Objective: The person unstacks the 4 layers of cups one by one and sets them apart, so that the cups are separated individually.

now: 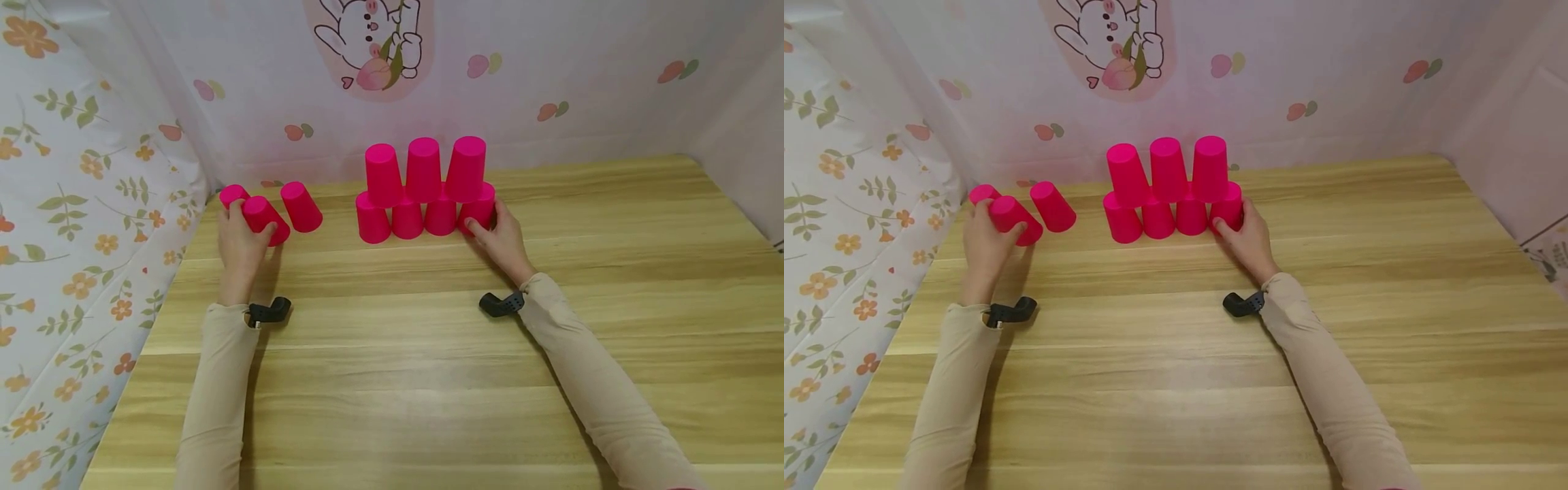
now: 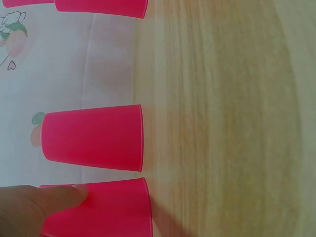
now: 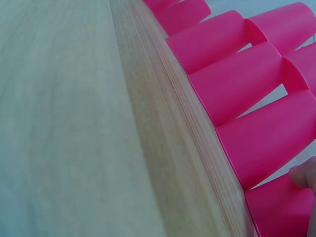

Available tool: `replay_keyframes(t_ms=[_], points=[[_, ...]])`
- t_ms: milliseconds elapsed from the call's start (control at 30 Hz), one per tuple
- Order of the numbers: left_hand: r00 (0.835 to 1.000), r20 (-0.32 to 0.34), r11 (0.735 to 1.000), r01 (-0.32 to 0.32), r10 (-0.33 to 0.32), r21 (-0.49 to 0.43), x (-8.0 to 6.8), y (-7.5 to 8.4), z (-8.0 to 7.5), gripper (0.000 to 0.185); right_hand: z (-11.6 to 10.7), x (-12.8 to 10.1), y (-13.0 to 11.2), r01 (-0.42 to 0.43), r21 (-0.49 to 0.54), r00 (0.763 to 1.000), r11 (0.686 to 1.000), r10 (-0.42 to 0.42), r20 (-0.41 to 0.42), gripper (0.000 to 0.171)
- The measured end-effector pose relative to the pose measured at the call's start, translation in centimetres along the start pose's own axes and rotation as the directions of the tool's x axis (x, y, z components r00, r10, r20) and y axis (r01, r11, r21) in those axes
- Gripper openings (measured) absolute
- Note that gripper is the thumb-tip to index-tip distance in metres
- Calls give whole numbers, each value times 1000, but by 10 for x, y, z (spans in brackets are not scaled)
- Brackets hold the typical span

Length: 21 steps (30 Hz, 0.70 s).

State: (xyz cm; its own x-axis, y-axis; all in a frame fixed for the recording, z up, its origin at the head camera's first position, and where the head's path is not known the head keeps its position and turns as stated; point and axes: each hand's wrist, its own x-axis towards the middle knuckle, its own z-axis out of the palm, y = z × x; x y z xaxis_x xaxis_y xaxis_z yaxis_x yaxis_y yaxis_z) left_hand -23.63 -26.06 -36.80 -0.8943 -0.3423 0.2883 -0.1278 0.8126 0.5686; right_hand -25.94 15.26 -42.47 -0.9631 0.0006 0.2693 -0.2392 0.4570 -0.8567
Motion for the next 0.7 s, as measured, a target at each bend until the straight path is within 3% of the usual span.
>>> replay_keyframes(t_ms=[400, 700], points=[[994, 57, 993, -92, 96, -67, 1, -6, 1, 56, 0, 3, 3, 6, -27, 1000, 1000, -6, 5, 50], [991, 50, 992, -120, 122, -33, 3, -8, -4, 46, 2, 1, 3, -2, -20, 1000, 1000, 2, 12, 51]])
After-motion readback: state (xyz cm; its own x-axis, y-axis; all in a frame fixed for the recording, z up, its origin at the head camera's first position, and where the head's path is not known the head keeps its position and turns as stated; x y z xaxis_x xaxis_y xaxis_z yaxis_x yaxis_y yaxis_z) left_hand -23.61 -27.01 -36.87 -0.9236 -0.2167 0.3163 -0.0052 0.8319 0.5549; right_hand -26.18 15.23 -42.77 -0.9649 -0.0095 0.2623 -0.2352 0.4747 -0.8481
